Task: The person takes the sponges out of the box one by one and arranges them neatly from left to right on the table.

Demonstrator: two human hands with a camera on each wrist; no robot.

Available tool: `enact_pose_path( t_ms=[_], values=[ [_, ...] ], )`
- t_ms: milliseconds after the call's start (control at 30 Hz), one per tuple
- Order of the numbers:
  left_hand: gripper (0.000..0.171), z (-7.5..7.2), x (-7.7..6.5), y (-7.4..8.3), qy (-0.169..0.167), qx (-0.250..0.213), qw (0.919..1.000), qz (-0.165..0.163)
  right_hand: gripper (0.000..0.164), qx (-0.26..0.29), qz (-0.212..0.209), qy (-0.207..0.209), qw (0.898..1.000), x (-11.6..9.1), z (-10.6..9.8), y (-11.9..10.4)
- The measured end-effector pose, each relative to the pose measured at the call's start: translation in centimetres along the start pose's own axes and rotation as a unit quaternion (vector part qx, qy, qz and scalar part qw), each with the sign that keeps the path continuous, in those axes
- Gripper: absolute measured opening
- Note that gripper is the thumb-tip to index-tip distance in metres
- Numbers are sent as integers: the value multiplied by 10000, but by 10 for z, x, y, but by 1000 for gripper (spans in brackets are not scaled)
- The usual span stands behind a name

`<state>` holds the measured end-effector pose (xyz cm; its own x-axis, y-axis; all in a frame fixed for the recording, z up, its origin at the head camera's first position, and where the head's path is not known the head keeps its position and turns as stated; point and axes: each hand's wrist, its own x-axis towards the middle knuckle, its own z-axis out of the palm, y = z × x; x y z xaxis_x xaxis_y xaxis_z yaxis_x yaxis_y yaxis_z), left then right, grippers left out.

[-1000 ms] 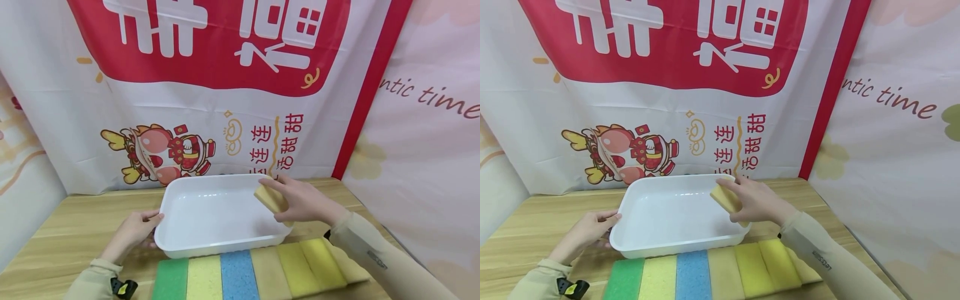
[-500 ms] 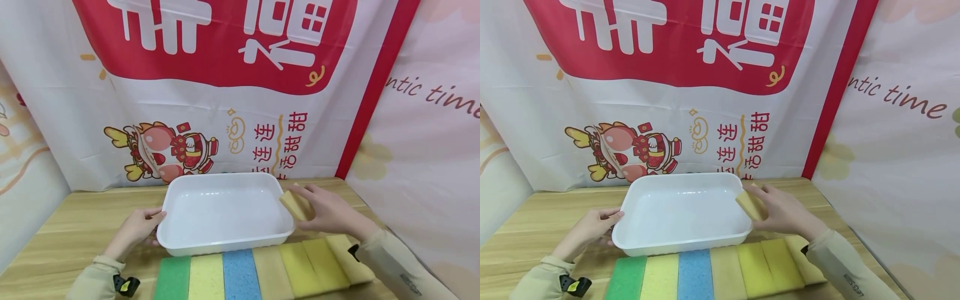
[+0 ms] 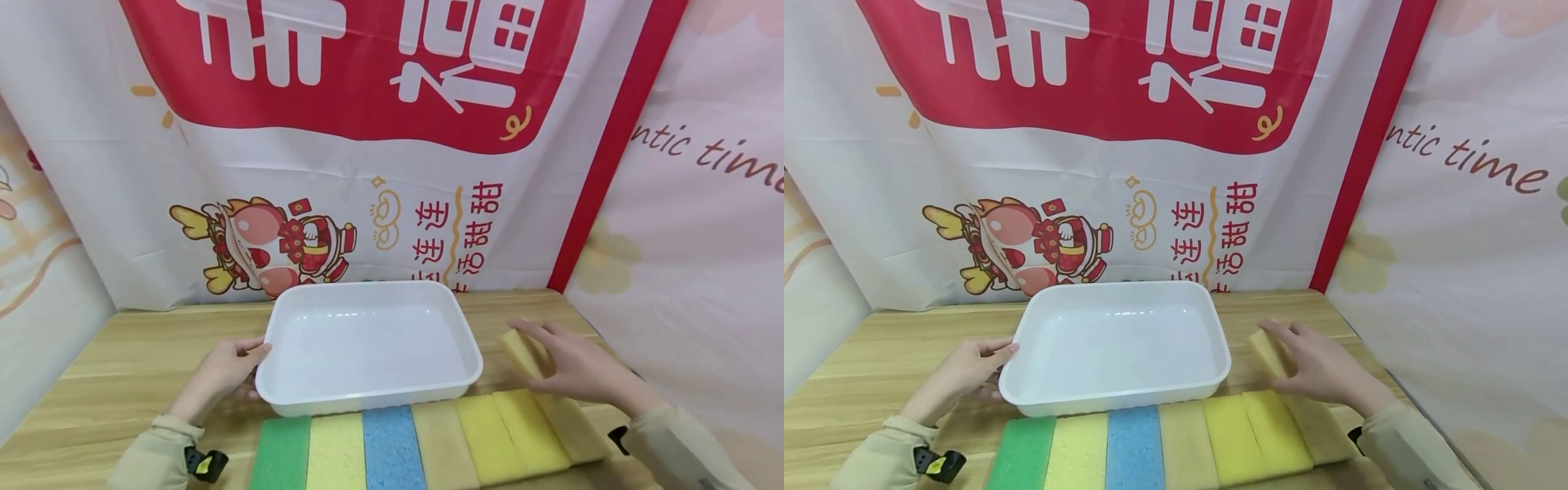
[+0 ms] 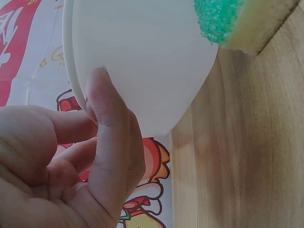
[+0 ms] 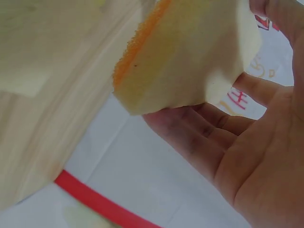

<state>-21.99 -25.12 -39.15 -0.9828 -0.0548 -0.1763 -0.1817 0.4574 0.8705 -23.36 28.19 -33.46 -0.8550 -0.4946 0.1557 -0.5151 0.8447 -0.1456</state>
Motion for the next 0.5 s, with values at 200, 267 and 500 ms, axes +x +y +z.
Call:
enact_pose_path(
  t_ms=[200,267,500],
  values=[
    [52,0,2,-2,16,72,9999,104,86,93,229,-196,9995,-12,3,10],
    [52,0,2,-1,25,42,10000,79,85,96,266,-231,9993,-15,5,14],
    [53,-1,1,-1,8,63,10000,24,88,40,229,-203,9995,-24,10,25]
  ],
)
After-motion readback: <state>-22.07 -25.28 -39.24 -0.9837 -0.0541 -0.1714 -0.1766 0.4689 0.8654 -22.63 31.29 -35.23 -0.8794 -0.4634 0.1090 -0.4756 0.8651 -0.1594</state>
